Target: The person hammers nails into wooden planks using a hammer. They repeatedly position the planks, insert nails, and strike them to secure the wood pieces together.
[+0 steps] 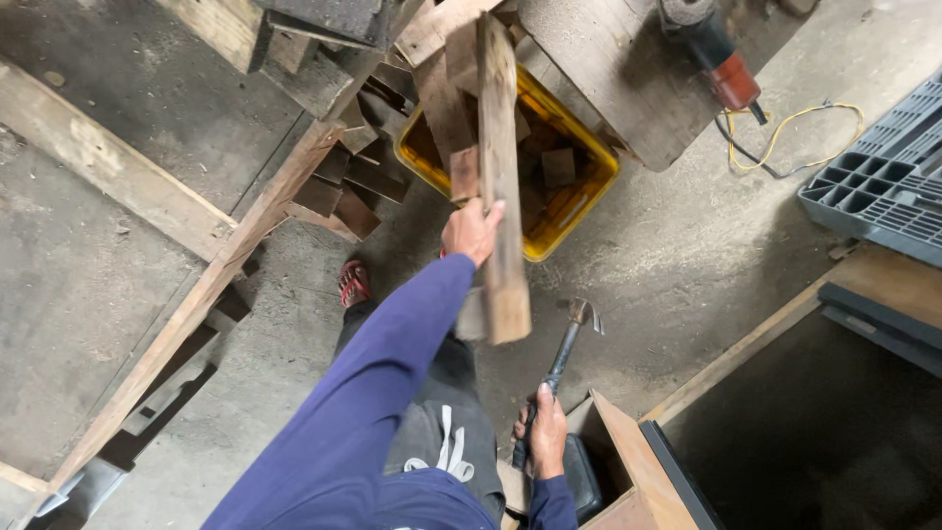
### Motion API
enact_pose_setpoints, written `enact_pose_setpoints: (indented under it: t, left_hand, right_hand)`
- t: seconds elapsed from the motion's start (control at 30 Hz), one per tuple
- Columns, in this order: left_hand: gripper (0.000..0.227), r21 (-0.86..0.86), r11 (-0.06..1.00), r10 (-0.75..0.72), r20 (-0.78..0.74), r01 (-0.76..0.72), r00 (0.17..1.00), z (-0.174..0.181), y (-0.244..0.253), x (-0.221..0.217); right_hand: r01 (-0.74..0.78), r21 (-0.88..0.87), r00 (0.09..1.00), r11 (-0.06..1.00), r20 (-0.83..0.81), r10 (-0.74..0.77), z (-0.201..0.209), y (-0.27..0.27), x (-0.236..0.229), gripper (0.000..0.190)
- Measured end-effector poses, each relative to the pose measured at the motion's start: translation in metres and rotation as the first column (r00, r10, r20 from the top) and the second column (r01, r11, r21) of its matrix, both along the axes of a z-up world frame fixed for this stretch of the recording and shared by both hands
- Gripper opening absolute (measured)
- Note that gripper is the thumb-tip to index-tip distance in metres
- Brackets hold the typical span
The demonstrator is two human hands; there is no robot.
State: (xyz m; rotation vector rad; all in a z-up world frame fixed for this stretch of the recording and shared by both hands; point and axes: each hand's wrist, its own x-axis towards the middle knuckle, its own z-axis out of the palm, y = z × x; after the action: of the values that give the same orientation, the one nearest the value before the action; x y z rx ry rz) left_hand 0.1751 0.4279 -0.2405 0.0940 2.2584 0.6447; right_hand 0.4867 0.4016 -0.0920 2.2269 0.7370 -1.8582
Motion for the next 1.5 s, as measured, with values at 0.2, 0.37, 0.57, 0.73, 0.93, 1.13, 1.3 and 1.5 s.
enact_pose_setpoints:
  t: [0.2, 0.37, 0.57, 0.73, 0.93, 1.13, 1.3, 1.5]
  left_hand:
    - [0.032, 0.129, 0.92, -0.384, 0.106, 0.37, 0.917, -0.002, 0.036, 0.054]
    - [0.026, 0.709, 0.686, -0.262, 0.03, 0.164, 0.965, 0.037, -0.029, 0.068]
    - [0.045, 0.258, 0.853, 0.267, 0.531, -0.454, 0.804, 0.105, -0.132, 0.024]
    - [0.035, 0.514, 0.728, 0.349, 0.291, -0.453, 0.891, 0.186, -0.184, -0.008]
    - [0.04, 0.765, 0.423, 0.536, 0.221, -0.486, 0.815, 0.222, -0.248, -0.08]
    - [0.034, 0.488, 0.76, 0.521, -0.061, -0.429, 0.852, 0.201, -0.283, -0.18]
    - [0.033, 0.524, 0.817, 0.379, -0.175, -0.239, 0.909, 0.184, -0.288, -0.233]
    - [0.048, 0.385, 0.899, 0.278, -0.137, -0.207, 0.951, 0.192, -0.298, -0.266]
  right_hand:
    - [0.034, 0.017, 0.998, 0.999, -0.05, -0.034, -0.009, 0.013, -0.001, 0.04]
    - [-0.059, 0.068, 0.988, 0.996, -0.136, 0.068, -0.003, 0.024, -0.039, 0.032]
    - [-0.434, 0.265, 0.802, 0.861, -0.322, 0.503, 0.027, 0.026, -0.125, 0.023]
    - [-0.709, 0.445, 0.436, 0.547, -0.333, 0.836, 0.074, -0.013, -0.228, 0.02]
    - [-0.565, 0.746, 0.171, 0.352, -0.312, 0.935, 0.087, -0.089, -0.354, 0.031]
    - [-0.573, 0.819, 0.171, -0.022, 0.146, 0.974, 0.071, -0.125, -0.449, 0.046]
    - [-0.62, 0.721, 0.132, -0.311, 0.486, 0.864, 0.068, -0.129, -0.488, 0.06]
    - [-0.573, 0.646, 0.197, -0.504, 0.705, 0.681, 0.069, -0.116, -0.508, 0.048]
